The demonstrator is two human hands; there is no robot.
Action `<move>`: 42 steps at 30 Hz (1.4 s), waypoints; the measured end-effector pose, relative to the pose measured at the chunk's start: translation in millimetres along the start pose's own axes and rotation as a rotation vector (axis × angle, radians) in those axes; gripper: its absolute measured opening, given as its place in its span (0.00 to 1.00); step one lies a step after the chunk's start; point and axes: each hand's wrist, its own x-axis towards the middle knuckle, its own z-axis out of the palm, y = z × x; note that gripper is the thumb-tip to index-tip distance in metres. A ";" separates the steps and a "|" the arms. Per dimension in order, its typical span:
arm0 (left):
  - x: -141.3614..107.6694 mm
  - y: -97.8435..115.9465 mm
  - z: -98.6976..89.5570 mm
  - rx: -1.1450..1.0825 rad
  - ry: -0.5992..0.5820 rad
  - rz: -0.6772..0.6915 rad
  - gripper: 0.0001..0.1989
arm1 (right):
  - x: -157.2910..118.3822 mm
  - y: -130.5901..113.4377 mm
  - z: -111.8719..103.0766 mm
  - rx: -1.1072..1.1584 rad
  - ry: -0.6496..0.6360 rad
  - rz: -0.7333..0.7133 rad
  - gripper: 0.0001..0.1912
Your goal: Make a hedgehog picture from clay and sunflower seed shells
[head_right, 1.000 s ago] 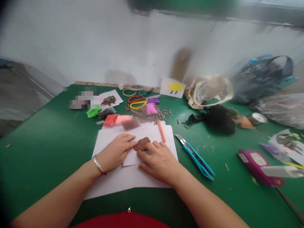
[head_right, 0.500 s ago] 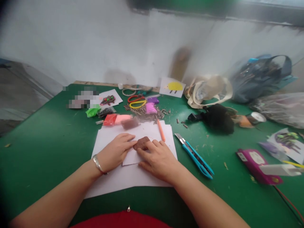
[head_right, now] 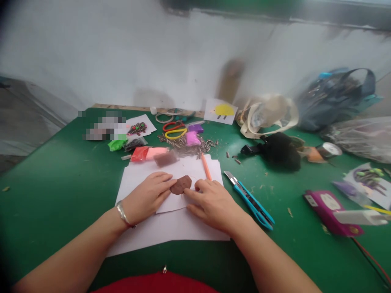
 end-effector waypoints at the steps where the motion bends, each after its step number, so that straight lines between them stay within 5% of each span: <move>1: -0.5 0.0 0.3 0.006 0.001 -0.004 0.14 | 1.0 -1.6 0.9 -0.031 -0.017 -0.002 0.19; 27: -0.7 2.1 -1.5 0.037 -0.016 0.006 0.12 | 5.4 9.5 3.3 0.020 0.014 0.052 0.20; 33: -2.0 18.0 6.6 0.078 0.007 -0.031 0.22 | 8.1 5.4 3.4 -0.031 0.009 0.087 0.19; 42: -1.0 36.5 12.4 0.148 -0.152 -0.076 0.28 | 7.2 6.4 4.2 0.007 0.050 0.093 0.22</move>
